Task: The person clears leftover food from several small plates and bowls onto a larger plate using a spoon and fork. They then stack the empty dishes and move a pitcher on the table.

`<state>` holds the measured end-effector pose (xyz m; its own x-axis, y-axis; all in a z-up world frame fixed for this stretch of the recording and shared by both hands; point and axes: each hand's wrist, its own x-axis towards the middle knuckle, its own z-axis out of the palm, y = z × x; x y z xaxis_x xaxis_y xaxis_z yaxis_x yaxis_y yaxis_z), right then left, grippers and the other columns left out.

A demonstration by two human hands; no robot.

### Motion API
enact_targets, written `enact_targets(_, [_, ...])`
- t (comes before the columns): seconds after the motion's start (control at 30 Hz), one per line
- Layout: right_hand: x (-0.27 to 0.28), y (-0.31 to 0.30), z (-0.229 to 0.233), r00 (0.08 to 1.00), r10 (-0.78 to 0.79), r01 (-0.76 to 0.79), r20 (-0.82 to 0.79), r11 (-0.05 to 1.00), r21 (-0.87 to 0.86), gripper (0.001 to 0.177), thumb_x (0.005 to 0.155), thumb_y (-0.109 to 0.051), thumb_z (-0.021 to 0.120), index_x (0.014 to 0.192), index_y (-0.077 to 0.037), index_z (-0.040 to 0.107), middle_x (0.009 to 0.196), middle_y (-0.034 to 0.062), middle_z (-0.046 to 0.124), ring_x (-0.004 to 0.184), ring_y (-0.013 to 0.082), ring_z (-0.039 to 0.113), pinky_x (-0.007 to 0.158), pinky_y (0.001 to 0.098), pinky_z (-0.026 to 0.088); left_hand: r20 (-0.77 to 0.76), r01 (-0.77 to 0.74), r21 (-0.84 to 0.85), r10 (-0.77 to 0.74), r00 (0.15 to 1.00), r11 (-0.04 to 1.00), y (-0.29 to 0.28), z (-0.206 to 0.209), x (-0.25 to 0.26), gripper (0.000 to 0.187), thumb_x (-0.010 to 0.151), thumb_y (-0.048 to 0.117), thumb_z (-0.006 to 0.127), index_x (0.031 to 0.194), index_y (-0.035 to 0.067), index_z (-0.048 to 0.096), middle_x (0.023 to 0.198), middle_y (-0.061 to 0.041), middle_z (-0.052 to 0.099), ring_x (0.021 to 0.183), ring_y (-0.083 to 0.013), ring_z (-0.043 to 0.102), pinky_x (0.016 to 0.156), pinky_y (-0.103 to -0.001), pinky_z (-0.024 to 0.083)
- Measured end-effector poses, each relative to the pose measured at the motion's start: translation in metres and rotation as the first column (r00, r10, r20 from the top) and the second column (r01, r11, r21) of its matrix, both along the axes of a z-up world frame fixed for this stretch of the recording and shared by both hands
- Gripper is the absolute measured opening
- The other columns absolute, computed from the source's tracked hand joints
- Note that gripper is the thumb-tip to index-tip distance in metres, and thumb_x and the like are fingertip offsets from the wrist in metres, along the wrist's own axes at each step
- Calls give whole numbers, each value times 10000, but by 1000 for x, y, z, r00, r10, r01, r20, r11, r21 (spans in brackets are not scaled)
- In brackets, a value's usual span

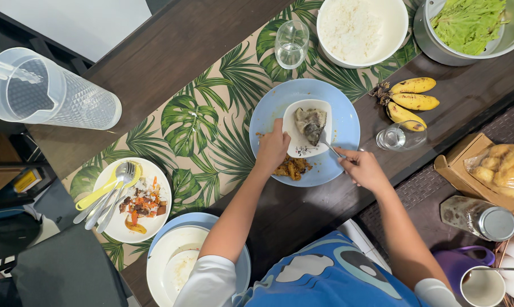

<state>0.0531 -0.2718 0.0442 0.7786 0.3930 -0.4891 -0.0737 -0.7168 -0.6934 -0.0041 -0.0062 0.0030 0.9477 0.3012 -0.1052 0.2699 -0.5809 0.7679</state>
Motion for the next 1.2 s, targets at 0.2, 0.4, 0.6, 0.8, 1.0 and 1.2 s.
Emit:
enact_targets(0.2, [-7, -1, -4, 998, -53, 55, -20, 995, 88, 404, 945, -176, 632, 1343, -152, 693, 568, 21, 555, 403, 101, 487, 401, 302, 438, 14, -32, 27, 32, 999, 999, -8, 0, -3, 328, 970, 171, 546, 1251, 46, 435, 794, -272, 686, 775, -516, 663, 699, -638, 477])
enact_targets(0.4, [-7, -11, 10, 998, -12, 10, 67, 999, 32, 390, 950, -167, 633, 1334, -141, 699, 477, 48, 526, 389, 108, 504, 440, 302, 453, -21, -95, -67, 94, 995, 993, 1, 7, -3, 295, 979, 162, 509, 1228, 27, 426, 666, -241, 688, 627, -428, 696, 638, -542, 545])
enact_targets(0.6, [0, -20, 19, 992, -82, 84, 96, 996, -19, 394, 959, -182, 626, 1348, -179, 686, 489, 56, 532, 395, 139, 512, 453, 342, 462, -58, -214, -164, 207, 977, 963, 32, 25, -24, 244, 982, 148, 508, 1159, 0, 429, 669, -197, 701, 577, -334, 734, 563, -448, 594])
enact_targets(0.8, [15, -16, -3, 945, 165, -69, 283, 944, -322, 374, 947, -203, 633, 1308, -223, 725, 714, 231, 700, 686, 357, 710, 777, 472, 562, -24, -330, -275, 337, 941, 903, 49, 19, -67, 204, 973, 130, 517, 1120, 2, 457, 693, -156, 710, 525, -253, 714, 484, -370, 572])
enact_targets(1.0, [35, 8, 31, 898, 393, -204, 199, 770, -604, 377, 919, -161, 606, 1260, -242, 744, 1083, 243, 727, 1046, 417, 697, 969, 515, 546, -76, -400, -339, 399, 914, 852, 53, 18, -95, 206, 966, 103, 525, 1140, 7, 468, 681, -125, 711, 492, -194, 686, 449, -330, 549])
enact_targets(1.2, [63, 30, 69, 813, 579, -307, 56, 509, -804, 293, 903, -107, 607, 1124, -63, 795, 1189, 194, 743, 1125, 371, 719, 953, 484, 595, -58, -437, -394, 453, 890, 808, 56, 23, -109, 231, 958, 92, 539, 1170, 12, 495, 674, -110, 683, 493, -183, 678, 433, -320, 535])
